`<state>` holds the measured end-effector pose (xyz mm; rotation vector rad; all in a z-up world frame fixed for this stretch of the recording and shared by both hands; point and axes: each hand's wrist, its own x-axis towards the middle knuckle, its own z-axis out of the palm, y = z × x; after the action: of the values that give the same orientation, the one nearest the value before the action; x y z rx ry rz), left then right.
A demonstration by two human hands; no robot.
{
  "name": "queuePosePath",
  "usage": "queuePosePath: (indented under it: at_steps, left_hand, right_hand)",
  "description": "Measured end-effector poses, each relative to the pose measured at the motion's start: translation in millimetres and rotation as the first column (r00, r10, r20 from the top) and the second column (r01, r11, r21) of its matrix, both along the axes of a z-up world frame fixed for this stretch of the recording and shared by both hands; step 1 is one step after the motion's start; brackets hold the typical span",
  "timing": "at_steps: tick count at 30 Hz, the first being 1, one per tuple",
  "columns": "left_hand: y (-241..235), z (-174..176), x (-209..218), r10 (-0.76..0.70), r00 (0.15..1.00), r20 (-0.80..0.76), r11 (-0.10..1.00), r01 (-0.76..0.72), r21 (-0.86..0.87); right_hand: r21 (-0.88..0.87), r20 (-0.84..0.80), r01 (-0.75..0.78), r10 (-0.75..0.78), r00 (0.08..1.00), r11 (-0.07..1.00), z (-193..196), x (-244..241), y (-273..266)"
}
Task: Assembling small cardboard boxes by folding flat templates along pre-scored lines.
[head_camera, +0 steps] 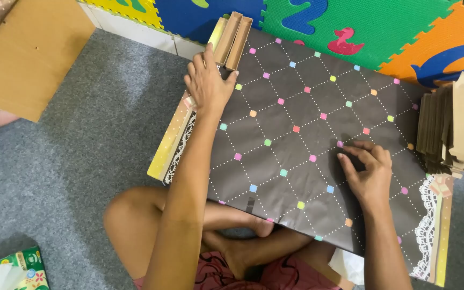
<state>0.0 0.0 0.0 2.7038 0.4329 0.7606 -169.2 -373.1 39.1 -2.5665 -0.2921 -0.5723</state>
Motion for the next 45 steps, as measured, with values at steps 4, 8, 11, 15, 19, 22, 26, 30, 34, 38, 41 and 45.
queuePosePath:
  at_steps: [4,8,11,15,19,22,26,30,34,38,41,45]
  left_hand:
    - [0.6,-2.2,2.6,0.000,1.000,0.012,1.000,0.000,-0.004]
    - [0.7,-6.0,5.1,0.011,1.000,0.005,1.000,-0.011,-0.003]
    - [1.0,-6.9,5.8,0.008,1.000,0.007,1.000,-0.008,-0.002]
    - [-4.6,0.0,-0.6,-0.023,0.999,0.034,1.000,0.023,-0.001]
    - [-33.8,21.7,-20.1,-0.097,0.982,0.159,0.994,0.104,-0.038]
    - [-72.4,33.1,-38.9,-0.269,0.941,0.207,0.955,0.288,-0.069]
    - [-138.3,29.3,-66.4,-0.570,0.778,0.265,0.779,0.614,-0.125]
    - [-199.5,15.7,-99.3,-0.786,0.608,0.115,0.599,0.794,-0.102]
    - [-248.5,18.8,-103.8,-0.861,0.505,0.053,0.494,0.858,-0.140]
    - [-299.0,29.7,-92.4,-0.901,0.432,0.030,0.421,0.890,-0.175]
    - [-349.6,30.1,-77.0,-0.912,0.410,0.035,0.396,0.898,-0.193]
    - [-395.3,34.7,-63.7,-0.913,0.409,0.007,0.394,0.884,-0.253]
  right_hand:
    - [-0.016,0.005,0.003,-0.003,1.000,1.000,-2.2,0.9,-0.6]
    - [-0.003,-0.002,-0.005,0.005,1.000,1.000,0.6,0.0,2.0]
    - [0.001,0.000,-0.009,0.009,1.000,1.000,-0.3,0.5,1.6]
    - [0.004,0.007,-0.013,0.013,1.000,1.000,1.6,-0.3,1.1]
    - [0.016,0.022,-0.018,0.018,1.000,1.000,0.2,4.6,-0.3]
    - [0.017,0.054,-0.015,0.014,0.998,1.000,-4.6,7.6,-5.8]
    - [0.052,0.130,0.043,-0.049,0.990,0.998,-12.0,12.4,-24.5]
    - [0.098,0.168,0.185,-0.200,0.965,0.978,-3.4,7.9,-45.5]
    - [0.135,0.211,0.256,-0.280,0.936,0.957,25.3,-1.0,-74.1]
    - [-0.066,0.328,0.445,-0.402,0.855,0.893,27.7,14.0,-127.3]
    - [-0.187,0.354,0.544,-0.460,0.814,0.818,17.9,34.9,-160.4]
    - [-0.324,0.268,0.596,-0.532,0.803,0.735,12.5,48.8,-169.3]
